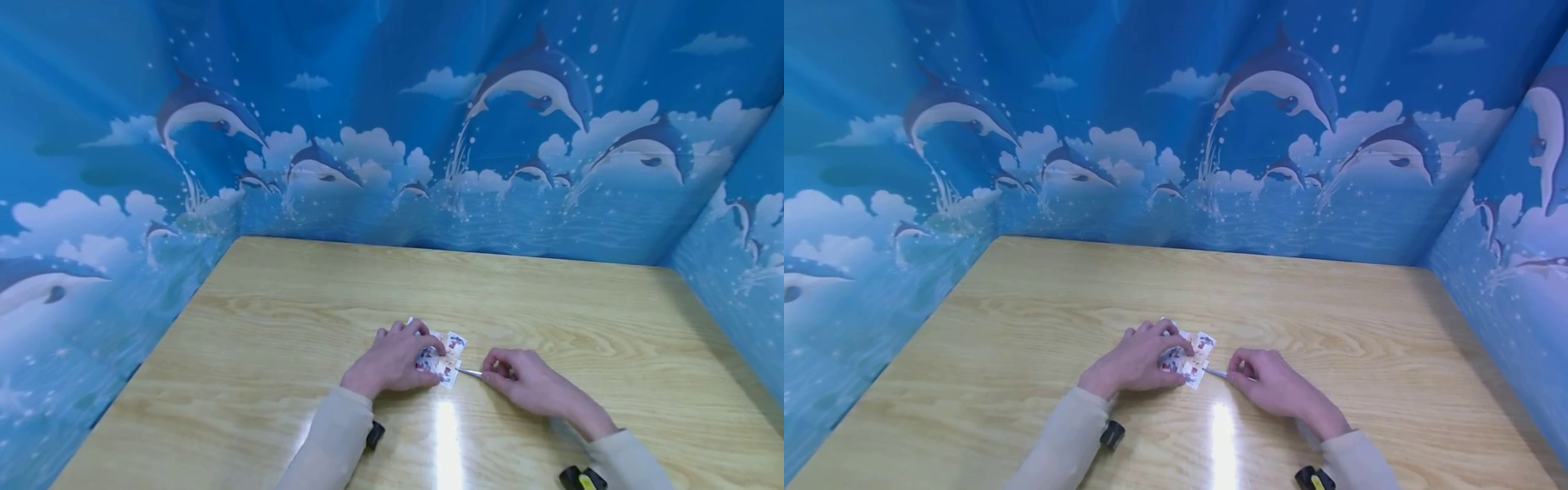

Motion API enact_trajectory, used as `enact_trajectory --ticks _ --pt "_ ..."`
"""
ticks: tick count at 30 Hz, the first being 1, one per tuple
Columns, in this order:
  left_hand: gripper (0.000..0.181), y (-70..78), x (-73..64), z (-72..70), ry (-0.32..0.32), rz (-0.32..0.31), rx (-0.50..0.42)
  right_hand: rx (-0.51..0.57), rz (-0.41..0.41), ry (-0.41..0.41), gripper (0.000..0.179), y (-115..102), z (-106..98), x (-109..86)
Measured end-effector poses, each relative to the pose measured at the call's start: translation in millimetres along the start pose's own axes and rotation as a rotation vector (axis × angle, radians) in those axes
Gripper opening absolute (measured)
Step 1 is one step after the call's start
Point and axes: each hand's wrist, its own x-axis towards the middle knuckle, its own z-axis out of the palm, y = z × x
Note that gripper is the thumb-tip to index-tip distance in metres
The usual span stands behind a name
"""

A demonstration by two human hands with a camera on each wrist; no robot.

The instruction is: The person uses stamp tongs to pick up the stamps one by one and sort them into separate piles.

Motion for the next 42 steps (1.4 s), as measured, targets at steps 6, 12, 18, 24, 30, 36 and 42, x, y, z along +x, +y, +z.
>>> enact_trajectory --ticks 6,12,18,24,30,36,42 --pt "0.043 -0.1 -0.2 -0.1 0.002 0.002 0.002 -0.005 -0.011 0.011 0.005 -0.1 -0.3 -0.4" --pt "0.041 -0.3 0.1 -0.6 -0.003 0.005 -0.006 0.003 -0.03 0.023 0.005 2.5 -0.7 -3.4" --pt "0.037 -1.4 -1.0 -0.9 -0.006 0.009 -0.014 0.005 -0.028 0.047 0.005 6.1 -2.8 -8.9" --pt "0.034 -2.7 -0.8 -2.8 0.004 0.004 -0.031 0.031 0.005 0.066 0.004 11.9 -8.8 -15.6" --pt "0.029 -4.0 0.0 -5.5 0.029 0.012 -0.06 0.021 0.068 0.087 0.004 18.2 -16.3 -20.5" --pt "0.029 -4.9 1.4 -7.9 0.06 0.016 -0.038 0.03 0.133 0.111 0.006 23.5 -23.3 -24.6" --pt "0.033 -4.1 11.3 -6.7 0.104 0.025 -0.059 0.042 0.16 0.163 0.008 29.7 -30.8 -27.1"
